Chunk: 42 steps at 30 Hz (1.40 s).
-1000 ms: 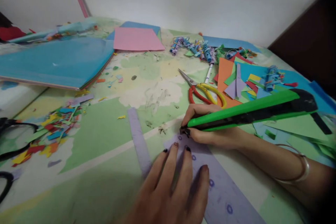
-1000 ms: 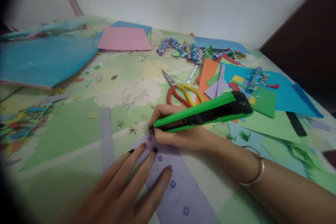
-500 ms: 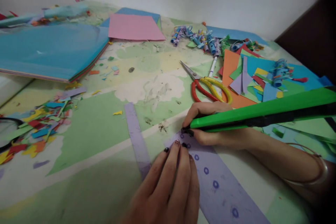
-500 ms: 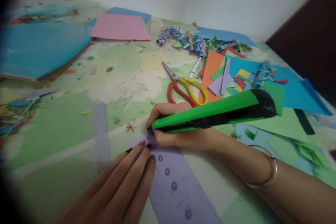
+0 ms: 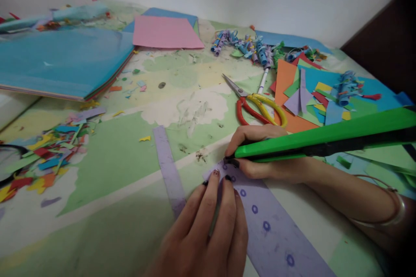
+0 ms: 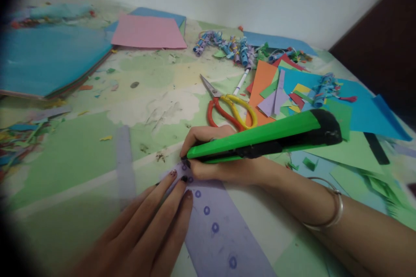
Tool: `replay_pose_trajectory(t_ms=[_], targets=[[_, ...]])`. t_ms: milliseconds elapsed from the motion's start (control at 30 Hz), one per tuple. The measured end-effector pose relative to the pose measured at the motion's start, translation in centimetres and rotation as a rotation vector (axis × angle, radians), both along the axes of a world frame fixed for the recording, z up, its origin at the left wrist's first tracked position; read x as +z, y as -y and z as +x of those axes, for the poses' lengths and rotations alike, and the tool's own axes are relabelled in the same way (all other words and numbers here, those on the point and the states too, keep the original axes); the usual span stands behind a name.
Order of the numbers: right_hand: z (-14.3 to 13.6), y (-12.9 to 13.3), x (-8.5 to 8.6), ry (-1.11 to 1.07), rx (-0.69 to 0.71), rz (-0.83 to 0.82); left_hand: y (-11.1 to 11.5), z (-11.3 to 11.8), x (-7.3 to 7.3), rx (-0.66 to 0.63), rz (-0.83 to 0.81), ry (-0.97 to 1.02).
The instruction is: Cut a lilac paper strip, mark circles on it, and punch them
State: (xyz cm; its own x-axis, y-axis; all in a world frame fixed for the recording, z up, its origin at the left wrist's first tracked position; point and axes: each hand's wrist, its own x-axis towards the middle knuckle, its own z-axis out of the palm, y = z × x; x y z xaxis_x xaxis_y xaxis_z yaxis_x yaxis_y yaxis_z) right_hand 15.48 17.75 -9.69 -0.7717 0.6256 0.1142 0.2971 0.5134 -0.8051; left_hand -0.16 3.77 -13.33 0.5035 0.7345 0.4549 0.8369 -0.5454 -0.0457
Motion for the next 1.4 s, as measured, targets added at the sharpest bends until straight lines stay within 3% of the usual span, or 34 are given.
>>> replay_pose_trajectory(t_ms=[700,1133,1400], targets=[[-0.2,0.2,-0.3,0.013,-0.021,0.109,0.1,-0.4,-0.6,-0.057,0.054,-0.062],[0.0,0.1,-0.2,0.053,-0.020,0.093,0.3,0.1,-0.2,0.021,0.017,-0.041],[-0.8,1.3,0.4,0.158,-0.157,0.124,0.0,-0.2,0.0,-0.036,0.000,-0.016]])
